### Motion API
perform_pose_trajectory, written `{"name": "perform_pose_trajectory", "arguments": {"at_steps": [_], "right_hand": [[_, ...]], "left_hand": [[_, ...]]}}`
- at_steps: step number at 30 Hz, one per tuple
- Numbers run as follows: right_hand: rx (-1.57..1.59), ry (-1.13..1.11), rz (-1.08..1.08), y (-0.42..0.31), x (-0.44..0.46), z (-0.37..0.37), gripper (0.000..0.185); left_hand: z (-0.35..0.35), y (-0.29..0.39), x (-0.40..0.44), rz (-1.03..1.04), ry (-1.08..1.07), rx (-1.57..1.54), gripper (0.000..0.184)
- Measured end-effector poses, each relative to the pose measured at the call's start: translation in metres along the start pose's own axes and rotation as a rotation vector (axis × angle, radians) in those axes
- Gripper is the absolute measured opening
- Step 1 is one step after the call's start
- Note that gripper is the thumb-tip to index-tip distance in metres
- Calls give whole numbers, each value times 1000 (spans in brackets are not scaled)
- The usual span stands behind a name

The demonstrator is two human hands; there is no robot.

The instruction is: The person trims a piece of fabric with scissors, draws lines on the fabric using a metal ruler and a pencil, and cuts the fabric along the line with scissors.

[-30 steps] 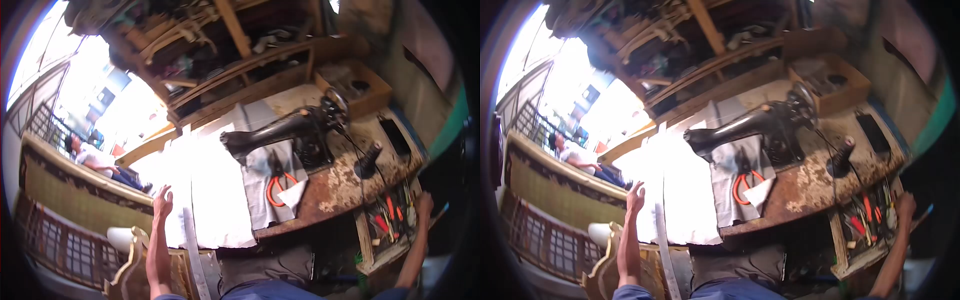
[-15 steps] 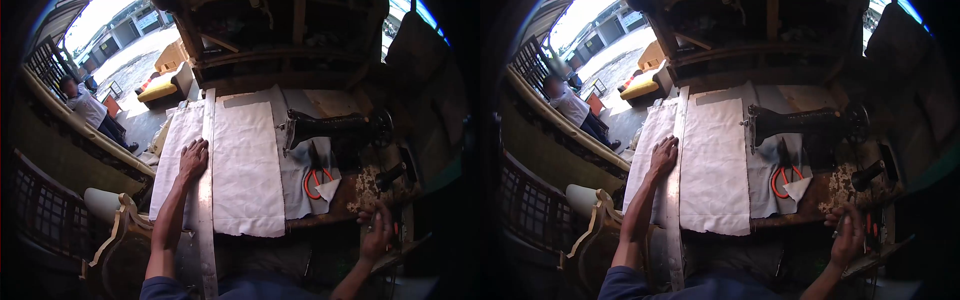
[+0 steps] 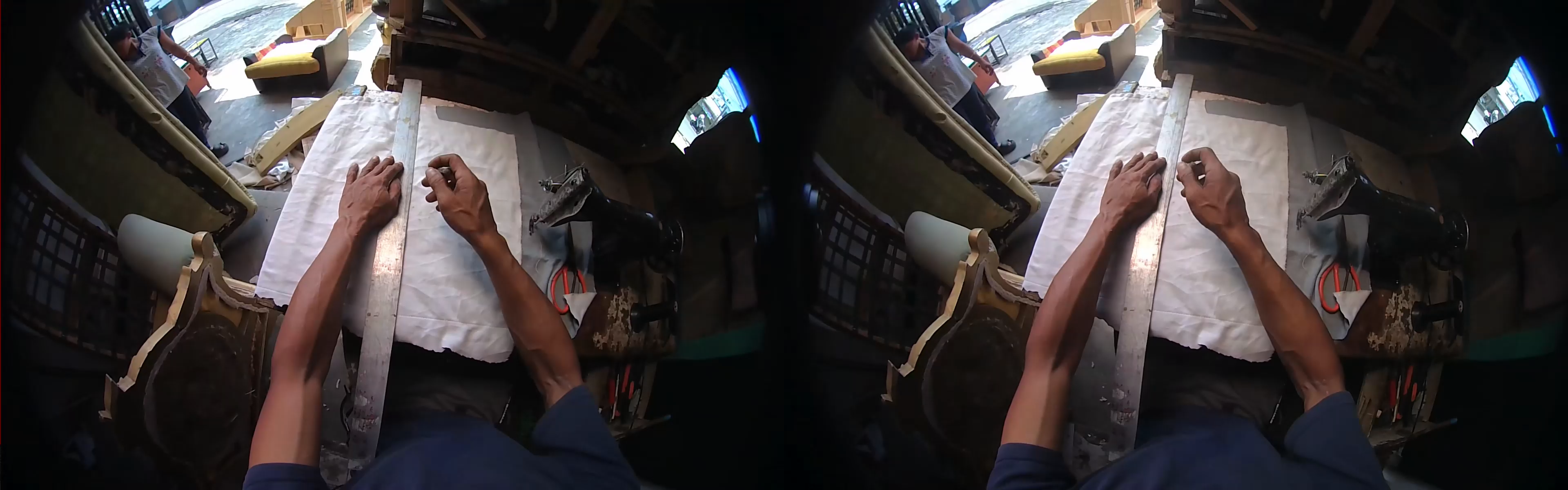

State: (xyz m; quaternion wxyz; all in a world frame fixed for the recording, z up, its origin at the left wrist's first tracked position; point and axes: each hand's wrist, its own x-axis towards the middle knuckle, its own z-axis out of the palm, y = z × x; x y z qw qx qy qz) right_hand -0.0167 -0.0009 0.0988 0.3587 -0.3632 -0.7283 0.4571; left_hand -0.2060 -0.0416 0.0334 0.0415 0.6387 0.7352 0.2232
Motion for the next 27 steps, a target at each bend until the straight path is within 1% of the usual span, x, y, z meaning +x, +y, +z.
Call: {"name": "perform_pose_trajectory", "arguments": {"at_steps": [2, 3, 5, 7, 9, 11, 13, 15, 16, 17, 19, 20, 24, 26, 27], "right_hand": [[86, -1, 28, -7, -20, 8, 25], [105, 12, 4, -8, -37, 10, 25], [71, 110, -37, -8, -69, 4, 24], [63, 190, -2, 10, -95, -3, 24], [63, 275, 49, 35, -108, -7, 23], [-101, 291, -32, 49, -115, -7, 23], [-65, 286, -27, 48, -117, -11, 22], [-201, 276, -148, 49, -119, -13, 21], [-157, 219, -81, 42, -121, -15, 20], [-166, 208, -86, 42, -122, -16, 20], [-519, 86, -296, 40, -122, -18, 23], [-581, 73, -336, 47, -123, -15, 30], [-648, 52, -416, 47, -122, -13, 34], [-630, 42, -373, 47, -124, -13, 35], [-633, 54, -386, 49, -124, -12, 35]], "left_hand": [[-5, -3, 3, -5, 5, -33, 45], [-3, -2, 0, -19, 2, -73, 44], [-2, -3, 3, -5, -10, -105, 44], [-2, -2, 4, -56, -37, -132, 45], [3, -8, 7, -22, -60, -121, 46], [6, -11, 8, -21, -29, -137, 47], [6, -12, 10, -4, -28, -137, 47], [9, -14, 9, -17, -21, -128, 48], [10, -15, 8, -18, -17, -123, 48], [10, -15, 8, -27, -9, -133, 48], [9, -15, 8, -13, -14, -110, 47], [8, -15, 8, -26, -4, -113, 47], [6, -9, 3, -28, -18, -91, 48], [7, -6, 3, -36, 9, -102, 51], [8, -6, 4, -43, 5, -86, 53]]}}
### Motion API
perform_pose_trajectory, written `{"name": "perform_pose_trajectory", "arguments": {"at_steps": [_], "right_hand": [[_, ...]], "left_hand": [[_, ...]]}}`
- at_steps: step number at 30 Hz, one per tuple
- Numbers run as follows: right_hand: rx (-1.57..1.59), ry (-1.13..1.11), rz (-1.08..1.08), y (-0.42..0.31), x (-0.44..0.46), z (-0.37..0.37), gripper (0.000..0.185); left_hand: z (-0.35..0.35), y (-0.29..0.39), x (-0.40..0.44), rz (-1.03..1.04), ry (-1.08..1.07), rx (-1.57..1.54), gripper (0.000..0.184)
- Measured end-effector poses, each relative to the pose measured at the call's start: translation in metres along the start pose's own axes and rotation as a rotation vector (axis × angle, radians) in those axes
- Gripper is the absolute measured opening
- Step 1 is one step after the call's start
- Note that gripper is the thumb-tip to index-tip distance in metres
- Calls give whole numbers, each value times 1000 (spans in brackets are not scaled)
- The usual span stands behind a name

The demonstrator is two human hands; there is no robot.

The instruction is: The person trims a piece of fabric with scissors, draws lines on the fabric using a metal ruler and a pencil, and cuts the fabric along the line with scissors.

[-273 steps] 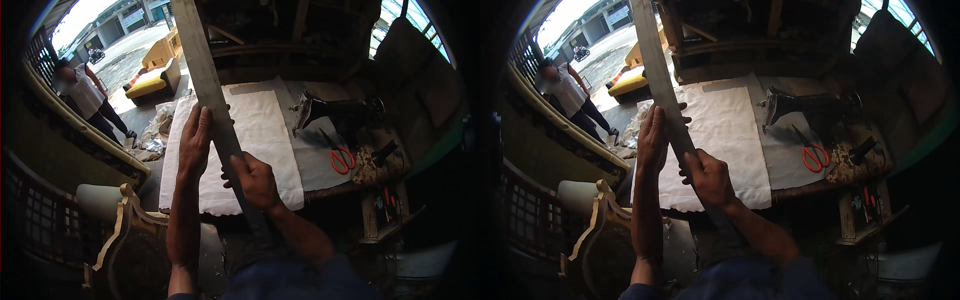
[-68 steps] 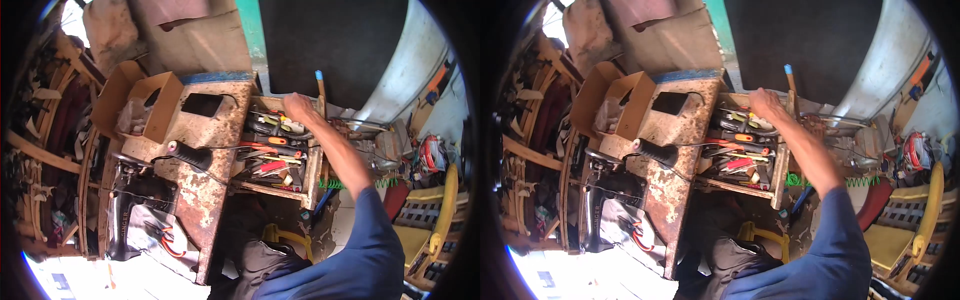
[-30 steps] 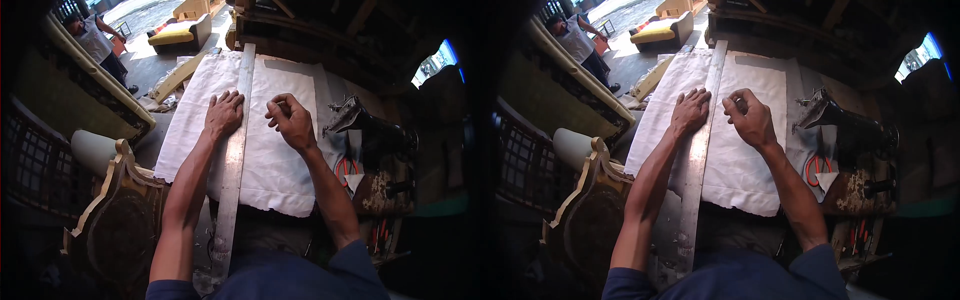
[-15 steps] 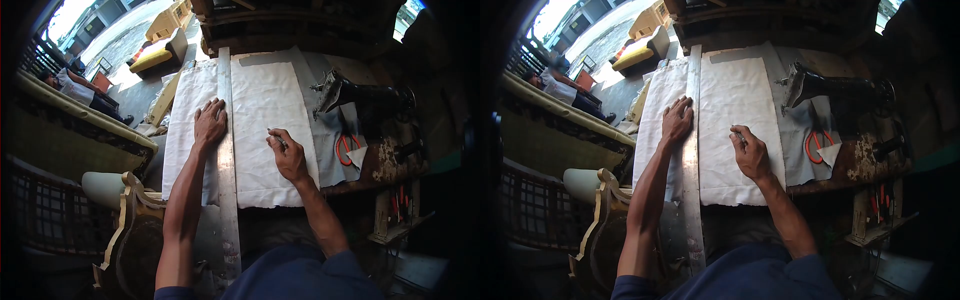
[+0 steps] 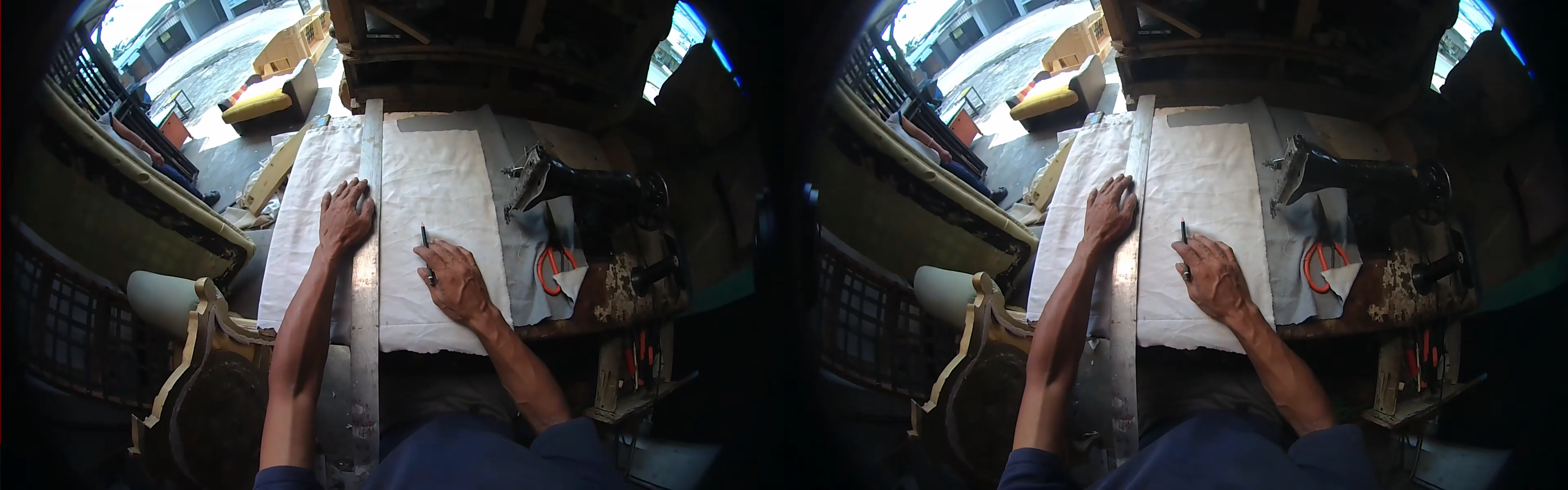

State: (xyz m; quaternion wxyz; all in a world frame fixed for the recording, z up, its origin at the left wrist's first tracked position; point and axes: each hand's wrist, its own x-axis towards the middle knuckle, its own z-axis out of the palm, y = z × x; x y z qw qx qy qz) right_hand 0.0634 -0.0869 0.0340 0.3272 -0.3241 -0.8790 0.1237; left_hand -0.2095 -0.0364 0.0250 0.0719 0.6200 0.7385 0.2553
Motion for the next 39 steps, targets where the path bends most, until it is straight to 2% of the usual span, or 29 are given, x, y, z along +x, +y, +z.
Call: {"name": "perform_pose_trajectory", "arguments": {"at_steps": [3, 4, 7, 8, 11, 14, 17, 27, 29, 32, 34, 36, 37, 38, 39], "right_hand": [[-41, 71, -1, -18, -7, -3, 35], [-22, 31, -118, -35, -17, -9, 37], [193, -397, -618, -95, -69, -19, 36], [274, -491, -665, -110, -86, -17, 37], [208, -629, -717, -123, -116, 5, 43], [259, -377, -644, -123, -124, 20, 30], [252, -301, -648, -127, -119, 9, 22], [299, -348, -573, -114, -133, 8, 21], [371, -475, -525, -111, -126, 0, 24], [494, -456, -559, -100, -91, -25, 28], [591, -304, -376, -87, -39, -51, 23], [464, -130, -261, -56, 18, -55, 16], [512, -26, -122, -33, 46, -37, 16], [528, -36, 147, -23, 81, -34, 27], [406, 17, 249, -6, 114, -22, 30]], "left_hand": [[-5, 6, -3, -10, -36, 39, 55], [-5, 6, -2, -10, -37, 49, 56], [-3, 8, -4, -16, -44, 52, 56], [-4, 7, -1, -9, -26, 53, 56], [-3, 5, 0, -21, -25, 31, 56], [-3, 4, -1, -33, -31, 28, 56], [-5, 1, 3, -24, -47, 0, 56], [-8, 8, -5, -20, -38, 36, 56], [-6, 9, -7, 8, -27, 87, 55], [-4, 10, -2, 35, -49, 156, 55], [-5, 11, -2, 24, -86, 164, 57], [-7, 12, -2, 32, -88, 169, 57], [-8, 11, -3, 37, -101, 182, 58], [-8, 12, -5, 39, -96, 181, 58], [-8, 13, -5, 45, -103, 197, 58]]}}
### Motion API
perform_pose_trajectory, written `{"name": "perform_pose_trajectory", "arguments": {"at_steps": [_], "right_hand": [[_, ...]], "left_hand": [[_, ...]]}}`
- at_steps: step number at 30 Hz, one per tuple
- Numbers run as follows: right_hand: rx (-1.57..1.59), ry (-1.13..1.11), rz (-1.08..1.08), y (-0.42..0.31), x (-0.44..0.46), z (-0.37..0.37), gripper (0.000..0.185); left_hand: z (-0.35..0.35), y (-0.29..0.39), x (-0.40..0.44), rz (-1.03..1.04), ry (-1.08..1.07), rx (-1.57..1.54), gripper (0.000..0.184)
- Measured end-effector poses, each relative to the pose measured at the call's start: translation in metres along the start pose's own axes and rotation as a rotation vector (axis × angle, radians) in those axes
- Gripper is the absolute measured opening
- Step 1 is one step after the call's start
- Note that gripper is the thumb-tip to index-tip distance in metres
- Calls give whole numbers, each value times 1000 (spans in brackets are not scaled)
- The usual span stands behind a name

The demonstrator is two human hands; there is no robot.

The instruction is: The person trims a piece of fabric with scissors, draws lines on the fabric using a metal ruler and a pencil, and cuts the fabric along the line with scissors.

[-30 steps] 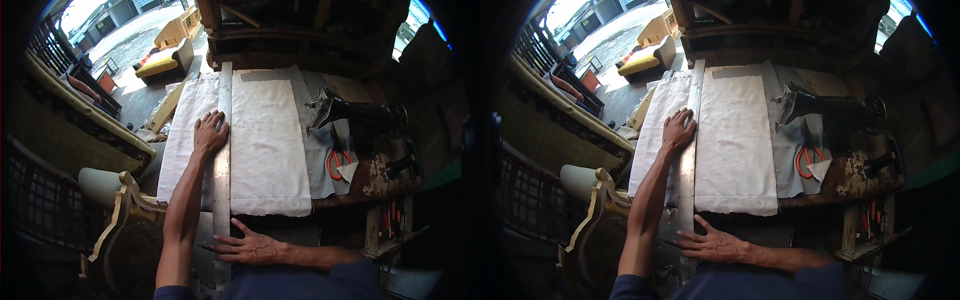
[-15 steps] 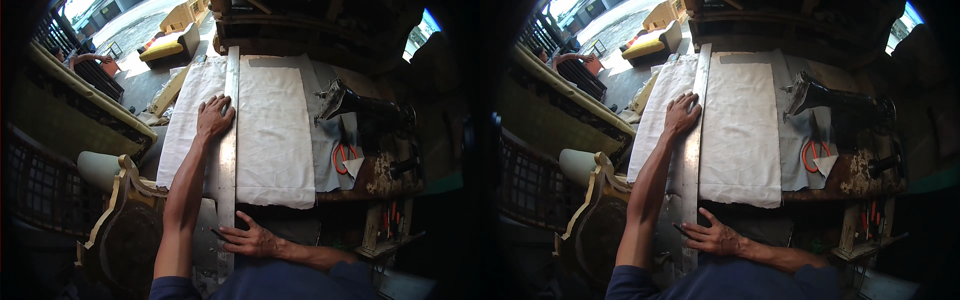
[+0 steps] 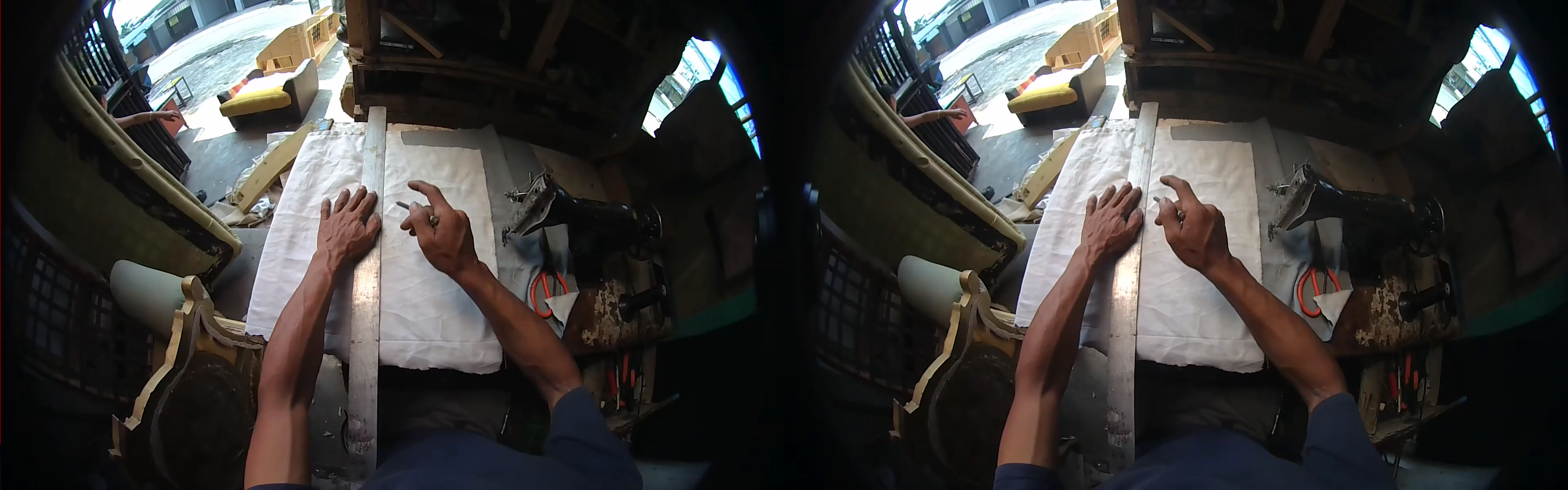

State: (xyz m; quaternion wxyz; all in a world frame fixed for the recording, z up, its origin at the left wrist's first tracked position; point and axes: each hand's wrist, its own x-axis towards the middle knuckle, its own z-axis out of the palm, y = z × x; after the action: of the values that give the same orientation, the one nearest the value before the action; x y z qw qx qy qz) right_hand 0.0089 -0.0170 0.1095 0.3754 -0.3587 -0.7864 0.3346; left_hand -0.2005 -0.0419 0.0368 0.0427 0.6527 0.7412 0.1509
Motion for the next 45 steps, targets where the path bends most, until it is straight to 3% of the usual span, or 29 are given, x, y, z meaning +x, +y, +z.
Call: {"name": "perform_pose_trajectory", "arguments": {"at_steps": [1, 4, 6, 10, 12, 15, 17, 21, 22, 27, 29, 31, 33, 35, 39, 42, 44, 45], "right_hand": [[9, 113, 20, 19, 35, 13, 28], [14, 128, 112, 78, 125, 44, 32], [-207, 119, 152, 98, 166, 62, 36], [-326, 114, 141, 117, 215, 84, 38], [-397, 1, 244, 114, 227, 82, 39], [-354, -183, 199, 122, 229, 75, 39], [-377, -182, 170, 110, 200, 72, 38], [-496, -288, -250, 57, 80, 50, 31], [-345, -272, -55, 22, 33, 44, 29], [-129, -479, -203, -81, -195, 3, 29], [-19, -462, -23, -108, -225, -18, 27], [24, -339, -20, -95, -240, -22, 26], [83, -199, 5, -81, -250, -23, 26], [51, -159, 65, -70, -265, -25, 25], [167, -187, 60, -73, -288, -25, 28], [228, -138, 102, -74, -295, -26, 47], [231, 2, 129, -76, -289, -31, 55], [238, 78, 86, -79, -283, -37, 62]], "left_hand": [[-1, 1, 1, 7, -6, 18, 58], [-3, 0, 2, 7, -31, 15, 57], [-6, 2, 2, 1, -52, 15, 58], [-4, 0, 1, 7, -41, 18, 58], [-4, 0, 1, 7, -43, 1, 58], [-1, -1, 2, 14, -28, 17, 58], [0, 0, 1, 8, -20, 6, 58], [5, -4, 2, 32, 38, -13, 57], [4, -3, 3, 23, 32, -7, 57], [5, -1, 4, 36, 45, 4, 56], [3, 4, 4, 17, 78, 20, 51], [-13, 14, 9, 14, 83, 23, 53], [-33, 35, 12, -186, -133, 84, 60], [-16, 31, 27, -166, -40, 107, 66], [-27, 28, 51, -407, -52, -248, 70], [-60, 39, 62, -273, 347, -251, 71], [-90, 44, 87, -132, 405, -658, 68], [-120, 71, 86, 3, 344, -971, 56]]}}
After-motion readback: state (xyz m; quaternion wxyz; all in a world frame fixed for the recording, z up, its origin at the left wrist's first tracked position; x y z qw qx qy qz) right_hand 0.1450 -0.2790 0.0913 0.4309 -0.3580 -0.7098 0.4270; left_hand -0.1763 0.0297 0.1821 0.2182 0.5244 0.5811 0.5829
